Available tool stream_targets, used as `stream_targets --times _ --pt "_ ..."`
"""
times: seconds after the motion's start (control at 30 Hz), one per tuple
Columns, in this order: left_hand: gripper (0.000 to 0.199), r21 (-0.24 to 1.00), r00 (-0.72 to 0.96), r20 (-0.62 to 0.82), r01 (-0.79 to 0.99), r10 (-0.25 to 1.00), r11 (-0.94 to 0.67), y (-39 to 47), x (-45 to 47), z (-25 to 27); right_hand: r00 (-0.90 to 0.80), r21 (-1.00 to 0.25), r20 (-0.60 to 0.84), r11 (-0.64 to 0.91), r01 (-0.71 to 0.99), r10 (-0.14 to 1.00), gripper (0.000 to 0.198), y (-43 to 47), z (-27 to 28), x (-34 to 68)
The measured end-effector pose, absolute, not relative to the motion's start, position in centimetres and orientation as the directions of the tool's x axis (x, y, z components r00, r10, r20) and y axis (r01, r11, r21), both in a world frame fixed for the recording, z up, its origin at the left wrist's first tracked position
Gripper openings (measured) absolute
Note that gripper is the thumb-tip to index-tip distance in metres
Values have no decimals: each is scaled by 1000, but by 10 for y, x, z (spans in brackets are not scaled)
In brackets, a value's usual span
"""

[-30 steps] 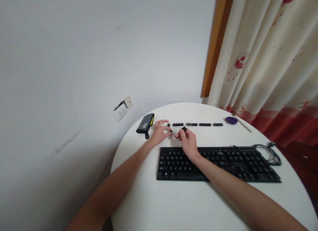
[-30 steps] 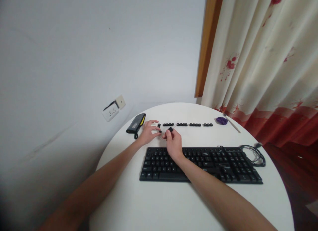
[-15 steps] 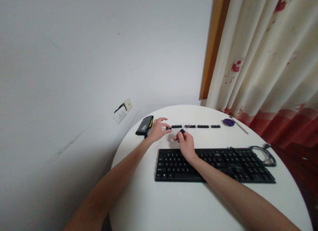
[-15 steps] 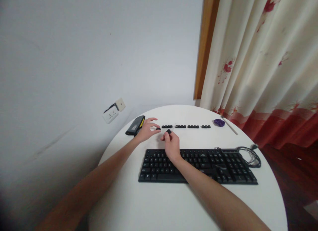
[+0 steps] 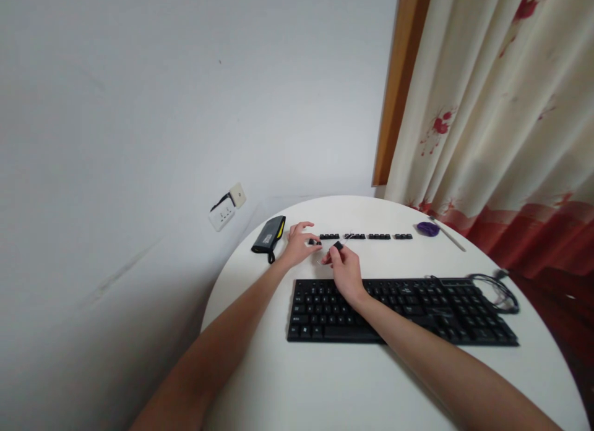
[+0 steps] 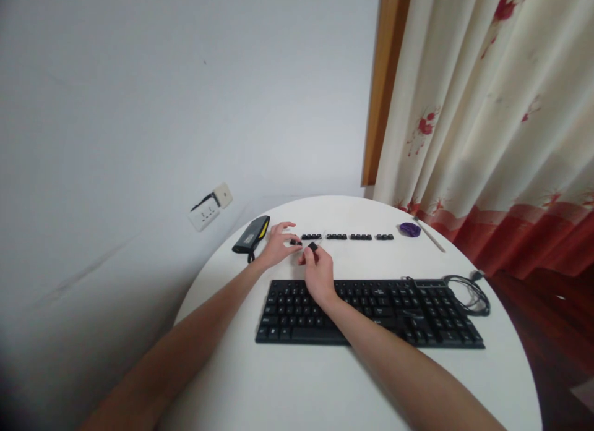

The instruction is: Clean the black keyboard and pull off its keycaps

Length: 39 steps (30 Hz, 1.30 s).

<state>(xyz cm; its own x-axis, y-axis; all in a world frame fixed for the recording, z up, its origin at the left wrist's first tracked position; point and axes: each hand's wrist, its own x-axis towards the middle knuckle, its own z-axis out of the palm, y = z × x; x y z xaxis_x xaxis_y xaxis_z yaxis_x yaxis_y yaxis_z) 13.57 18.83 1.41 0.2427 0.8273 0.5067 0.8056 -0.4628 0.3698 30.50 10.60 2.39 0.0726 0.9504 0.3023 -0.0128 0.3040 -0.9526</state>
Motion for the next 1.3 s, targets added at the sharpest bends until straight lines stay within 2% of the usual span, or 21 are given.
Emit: stream_targets --times 0.27,0.57,0.63,0.8,0.93,1.3 --pt "9 357 236 445 838 864 -413 189 130 12 61 -956 293 294 -11 954 36 106 25 305" --pt "11 357 239 452 835 860 -419 190 126 10 49 -957 289 289 -10 956 36 105 25 305" --pt "16 352 239 455 836 858 -420 189 126 11 50 -957 289 290 -9 956 36 106 25 305" --pt "46 354 203 467 849 860 -393 190 128 11 52 -959 284 284 1 957 37 106 25 305" --pt "63 362 155 462 866 873 -345 192 129 9 51 -958 286 287 -11 957 36 105 27 305" --pt "64 378 88 466 880 880 -288 195 131 4 53 -959 284 285 -9 957 36 104 27 305"
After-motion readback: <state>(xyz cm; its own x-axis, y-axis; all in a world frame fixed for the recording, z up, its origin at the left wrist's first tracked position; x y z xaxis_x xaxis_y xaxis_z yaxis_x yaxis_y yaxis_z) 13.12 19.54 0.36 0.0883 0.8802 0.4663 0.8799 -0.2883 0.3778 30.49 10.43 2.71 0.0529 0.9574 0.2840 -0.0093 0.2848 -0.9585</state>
